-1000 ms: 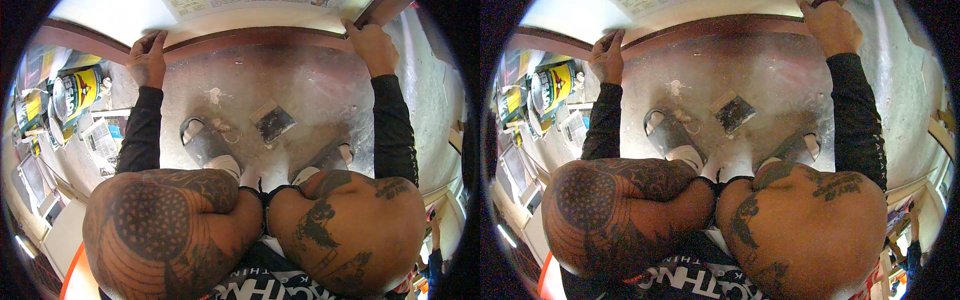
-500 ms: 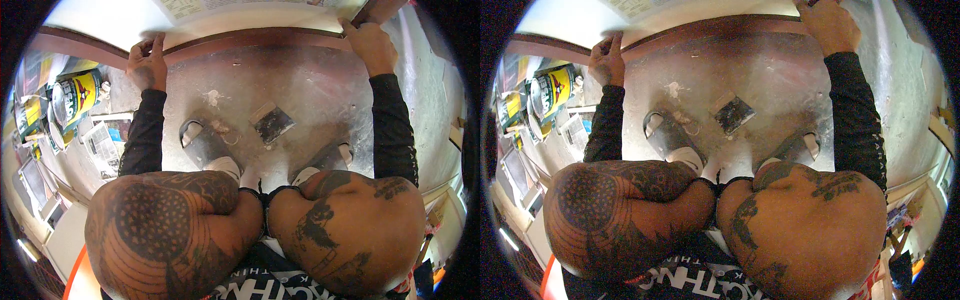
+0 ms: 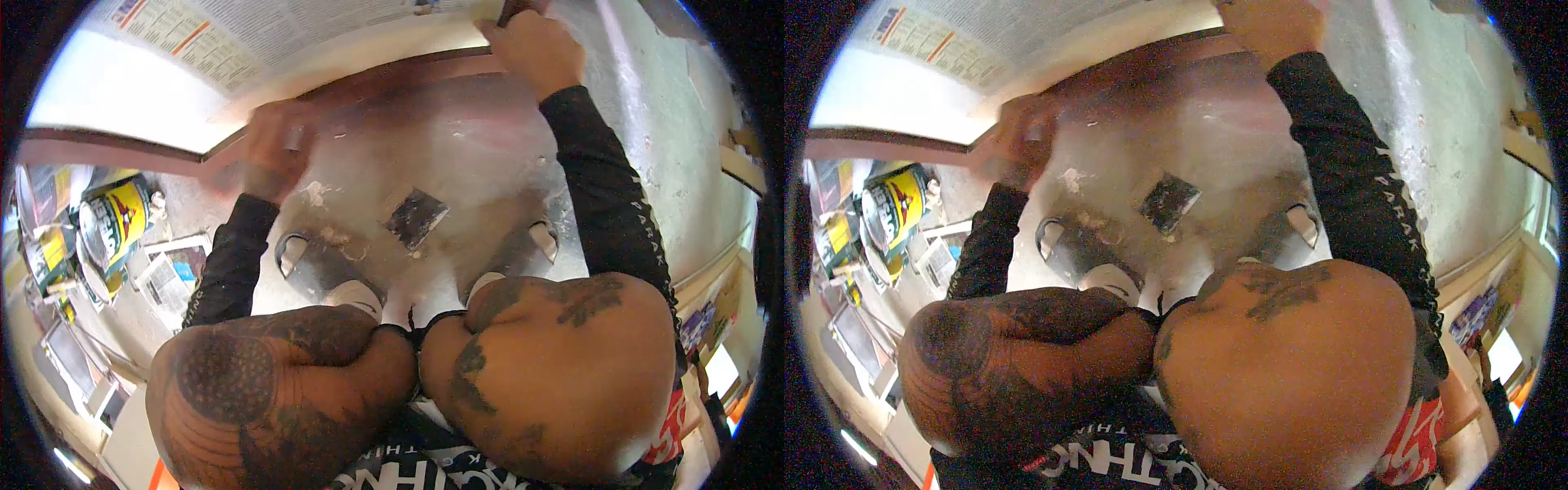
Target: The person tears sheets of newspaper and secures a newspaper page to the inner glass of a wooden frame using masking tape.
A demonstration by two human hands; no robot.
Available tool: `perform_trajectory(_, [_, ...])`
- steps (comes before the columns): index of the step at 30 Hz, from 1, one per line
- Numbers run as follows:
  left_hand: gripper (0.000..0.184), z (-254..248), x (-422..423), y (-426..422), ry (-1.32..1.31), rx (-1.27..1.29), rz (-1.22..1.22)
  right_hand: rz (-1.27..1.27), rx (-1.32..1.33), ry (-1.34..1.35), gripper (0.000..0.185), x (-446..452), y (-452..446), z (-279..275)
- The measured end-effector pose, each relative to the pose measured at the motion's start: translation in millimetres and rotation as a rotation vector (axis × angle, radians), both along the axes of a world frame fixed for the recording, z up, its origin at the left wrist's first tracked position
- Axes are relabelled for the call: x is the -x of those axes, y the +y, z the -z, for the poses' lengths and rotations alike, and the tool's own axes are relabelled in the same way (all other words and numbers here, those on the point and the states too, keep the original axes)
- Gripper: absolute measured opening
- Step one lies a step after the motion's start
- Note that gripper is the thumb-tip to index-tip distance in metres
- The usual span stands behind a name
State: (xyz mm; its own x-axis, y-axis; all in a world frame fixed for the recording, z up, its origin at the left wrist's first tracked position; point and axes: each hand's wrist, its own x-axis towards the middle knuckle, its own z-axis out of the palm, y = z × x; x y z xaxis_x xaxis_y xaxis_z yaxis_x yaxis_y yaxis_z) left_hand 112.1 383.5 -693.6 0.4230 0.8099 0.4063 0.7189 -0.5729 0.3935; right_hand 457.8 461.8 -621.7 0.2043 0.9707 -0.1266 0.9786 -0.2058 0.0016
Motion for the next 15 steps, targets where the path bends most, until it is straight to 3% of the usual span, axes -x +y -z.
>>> perform_trajectory(2, [0.04, -7.7, -46.7, 14.4, 0.086, -0.014, 0.321, 0.012, -0.04, -0.021, 0.059, 0.5, -0.4, 7.9])
perform_trajectory(5, [0.048, -13.0, -95.0, 34.3, 0.224, -0.045, 0.483, -0.023, -0.034, -0.029, 0.059, 2.9, -3.1, -0.8])
perform_trajectory(7, [0.062, -8.5, -116.8, 52.1, 0.455, -0.158, 0.598, -0.068, 0.01, -0.021, 0.059, 2.5, -3.1, -5.5])
perform_trajectory(10, [0.066, -9.0, -140.9, 70.4, 0.561, -0.214, 0.617, -0.067, -0.024, -0.016, 0.059, -0.7, -2.9, 1.8])
perform_trajectory(15, [0.077, 18.8, -136.4, 79.1, 0.468, -0.118, 0.479, -0.06, -0.011, -0.023, 0.062, -0.5, 0.4, 2.9])
